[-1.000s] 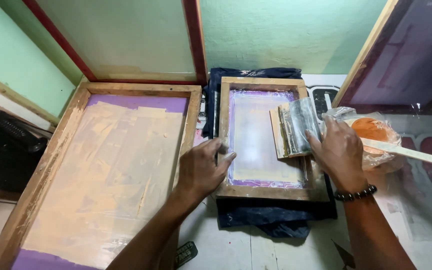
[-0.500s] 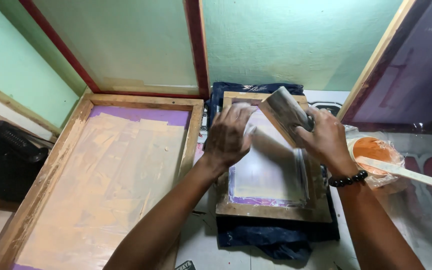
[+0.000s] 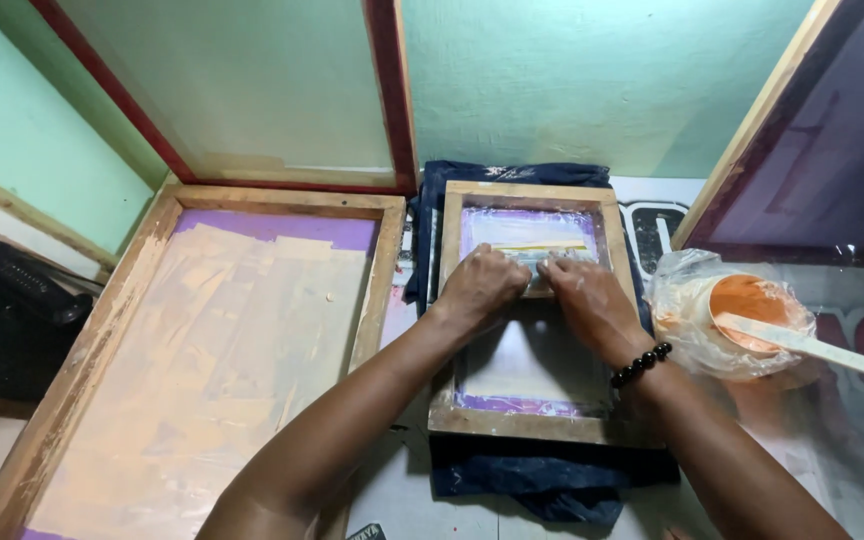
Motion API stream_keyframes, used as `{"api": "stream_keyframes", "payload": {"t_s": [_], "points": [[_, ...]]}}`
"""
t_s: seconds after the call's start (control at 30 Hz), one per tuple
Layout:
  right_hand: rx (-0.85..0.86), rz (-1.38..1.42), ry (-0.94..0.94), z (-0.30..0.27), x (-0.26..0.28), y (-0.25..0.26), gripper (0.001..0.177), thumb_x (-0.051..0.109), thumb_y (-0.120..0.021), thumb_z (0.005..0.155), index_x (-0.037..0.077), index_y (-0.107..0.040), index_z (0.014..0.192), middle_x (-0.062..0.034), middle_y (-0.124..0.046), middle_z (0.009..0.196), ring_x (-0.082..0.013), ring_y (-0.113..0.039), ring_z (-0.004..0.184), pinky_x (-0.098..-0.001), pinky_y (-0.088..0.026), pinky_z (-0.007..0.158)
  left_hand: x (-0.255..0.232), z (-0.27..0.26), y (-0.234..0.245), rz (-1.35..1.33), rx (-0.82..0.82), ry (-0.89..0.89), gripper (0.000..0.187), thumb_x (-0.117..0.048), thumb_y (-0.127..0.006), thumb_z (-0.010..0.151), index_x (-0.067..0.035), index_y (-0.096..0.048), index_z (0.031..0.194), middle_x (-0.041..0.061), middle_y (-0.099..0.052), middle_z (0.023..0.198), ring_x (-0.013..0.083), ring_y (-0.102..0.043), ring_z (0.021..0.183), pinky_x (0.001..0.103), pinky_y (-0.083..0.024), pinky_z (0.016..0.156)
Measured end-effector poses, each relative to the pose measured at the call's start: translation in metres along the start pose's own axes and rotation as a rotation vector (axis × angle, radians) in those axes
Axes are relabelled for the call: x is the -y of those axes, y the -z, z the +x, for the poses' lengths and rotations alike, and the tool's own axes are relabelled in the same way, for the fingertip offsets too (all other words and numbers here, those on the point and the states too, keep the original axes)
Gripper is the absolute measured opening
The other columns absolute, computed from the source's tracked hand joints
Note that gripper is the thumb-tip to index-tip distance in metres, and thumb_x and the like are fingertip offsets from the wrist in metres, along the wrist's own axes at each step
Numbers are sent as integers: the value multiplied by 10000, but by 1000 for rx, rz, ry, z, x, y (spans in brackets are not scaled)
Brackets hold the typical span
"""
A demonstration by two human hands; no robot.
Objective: The person uses a squeegee to pull white ink across a screen printing frame placed over a dark garment. They repeatedly pull the squeegee from top to bottom to transfer the ink through the screen mesh onto the fabric below.
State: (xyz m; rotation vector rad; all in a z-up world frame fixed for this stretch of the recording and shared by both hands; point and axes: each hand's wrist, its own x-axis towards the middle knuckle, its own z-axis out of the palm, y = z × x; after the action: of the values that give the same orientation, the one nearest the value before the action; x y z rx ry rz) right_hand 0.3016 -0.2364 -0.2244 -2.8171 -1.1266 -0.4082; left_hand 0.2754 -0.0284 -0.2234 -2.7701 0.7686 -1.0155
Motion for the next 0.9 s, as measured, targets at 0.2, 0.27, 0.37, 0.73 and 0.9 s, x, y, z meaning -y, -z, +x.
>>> {"api": "stream_keyframes", "payload": {"t_s": [0.2,0.27,0.37,0.73,0.9], "points": [[143,197,3,-22,29,85,313,67,-662,825,120,-695,1132,-209,-763,824,-466,-736,833,-584,-594,678,7,-19,46,-503,503,8,441,-299,-871,602,-160,-733,997,108,-765,848,361,-758,898,494,-627,779],[151,139,-39,1,20,103,399,108,-710,780,128,-677,1177,-184,-754,803,-446,-743,823,-585,-597,704,32,17,84,-570,487,51,379,-241,-869,643,-144,-732,983,129,-759,849,391,-749,918,517,-617,803],[115,62,-105,39,13,126,517,163,-736,747,150,-634,1253,-145,-731,788,-434,-743,816,-589,-594,718,55,52,82,-580,387,111,243,-204,-794,772,-155,-685,983,107,-731,851,386,-738,932,527,-602,797],[107,38,-138,59,-4,55,348,336,-790,794,32,-751,959,-204,-737,700,-434,-742,742,-558,-586,701,48,25,31,-382,170,46,168,-91,-522,925,-160,-669,971,49,-686,774,312,-733,787,519,-565,680],[172,293,-115,10,31,96,273,306,-589,819,60,-624,706,-210,-661,647,-492,-670,716,-615,-517,594,15,-6,83,-449,305,13,213,-182,-736,812,-111,-651,994,84,-707,808,327,-735,781,491,-571,687]]}}
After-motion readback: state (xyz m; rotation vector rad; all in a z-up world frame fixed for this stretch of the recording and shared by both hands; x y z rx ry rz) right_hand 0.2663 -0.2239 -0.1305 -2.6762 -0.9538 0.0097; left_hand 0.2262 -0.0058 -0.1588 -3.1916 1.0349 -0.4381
